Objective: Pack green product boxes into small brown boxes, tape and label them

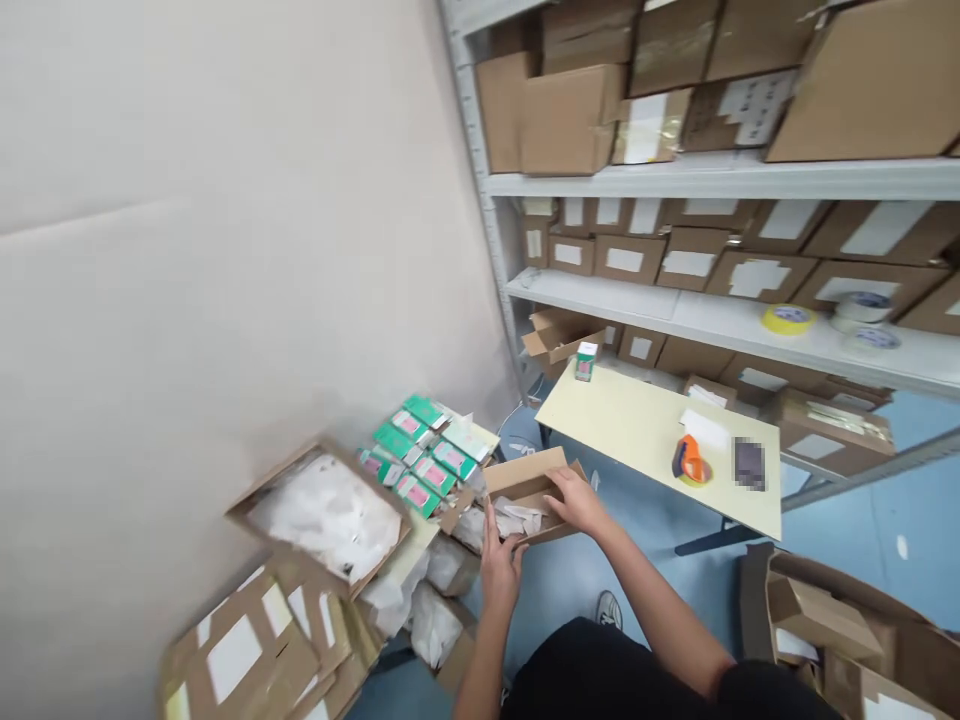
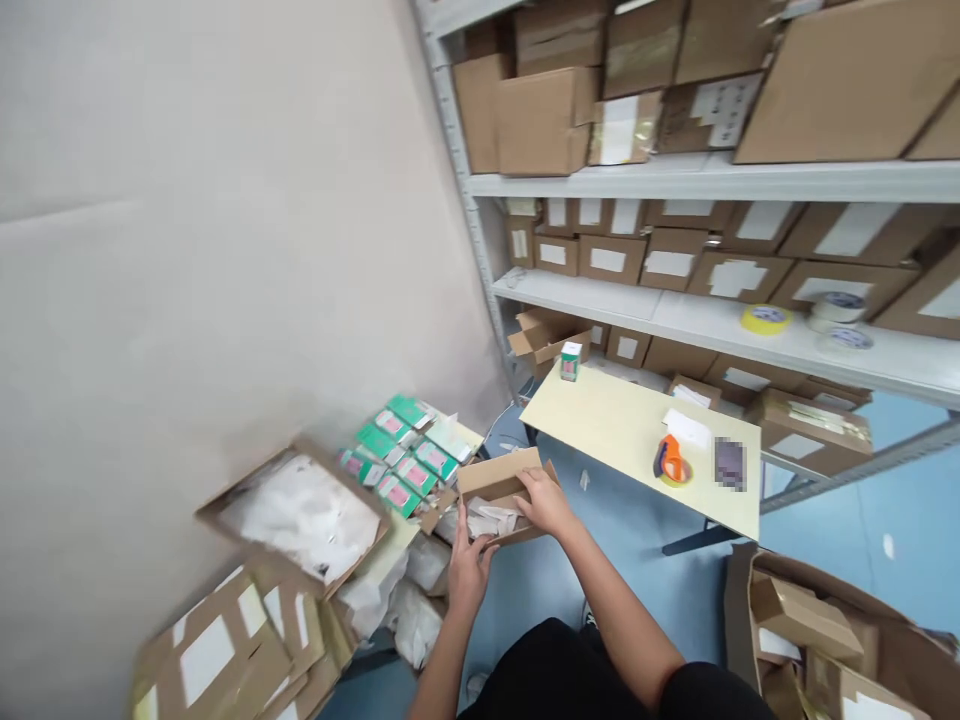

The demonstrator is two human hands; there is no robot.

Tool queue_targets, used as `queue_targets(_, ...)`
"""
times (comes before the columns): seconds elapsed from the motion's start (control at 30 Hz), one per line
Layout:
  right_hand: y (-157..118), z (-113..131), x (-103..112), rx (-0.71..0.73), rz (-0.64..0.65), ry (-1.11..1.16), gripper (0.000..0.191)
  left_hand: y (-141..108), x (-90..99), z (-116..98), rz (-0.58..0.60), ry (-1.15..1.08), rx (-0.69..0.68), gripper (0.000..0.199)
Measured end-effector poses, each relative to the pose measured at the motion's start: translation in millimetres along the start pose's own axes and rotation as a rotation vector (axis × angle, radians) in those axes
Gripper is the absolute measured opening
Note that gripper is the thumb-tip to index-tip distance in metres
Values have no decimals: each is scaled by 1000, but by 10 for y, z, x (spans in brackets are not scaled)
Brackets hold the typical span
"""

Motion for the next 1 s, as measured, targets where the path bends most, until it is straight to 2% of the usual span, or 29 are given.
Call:
queue_targets(0.13,-237,-691,983,-70,-206,-32,57,451,-506,-856,157,1,-129,14)
queue_targets(0.23,-492,-1106,1637,-112,-372,-72,61,744,-817,-1461,261,-5,-235,15)
queue_targets(0.3,-639,-1315,1960,-136,-456,-101,64,918,-981,-1767,315,-8,-288,18)
queue_targets(0.4,-758,-1549,2265,-179,-540,-127,63,1163,-1158,-2062,364,-17,-357,17)
queue_targets(0.53,-721,-1774,2447,-253,-579,-136,63,1500,-1342,-2241,389,-60,-452,12)
queue_targets(0.7,-484,-2029,2624,-360,-612,-148,61,2008,-1680,-2300,388,-91,-510,16)
queue_targets(0.87,-31,-2189,2782,-443,-638,-121,58,2716,-2186,-2250,470,-110,-549,15)
queue_targets(1.0,535,-2207,2827,-490,-623,-86,58,3419,-2529,-2187,496,-146,-601,17)
Point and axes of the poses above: each hand's wrist, its own y-axis towards the middle knuckle, its own x-axis out of the back of the hand, z = x × y, the point moved 8 cm from there along y, towards the middle knuckle, and after that the axes turned 14 degrees about y, right-handed, at the moved point
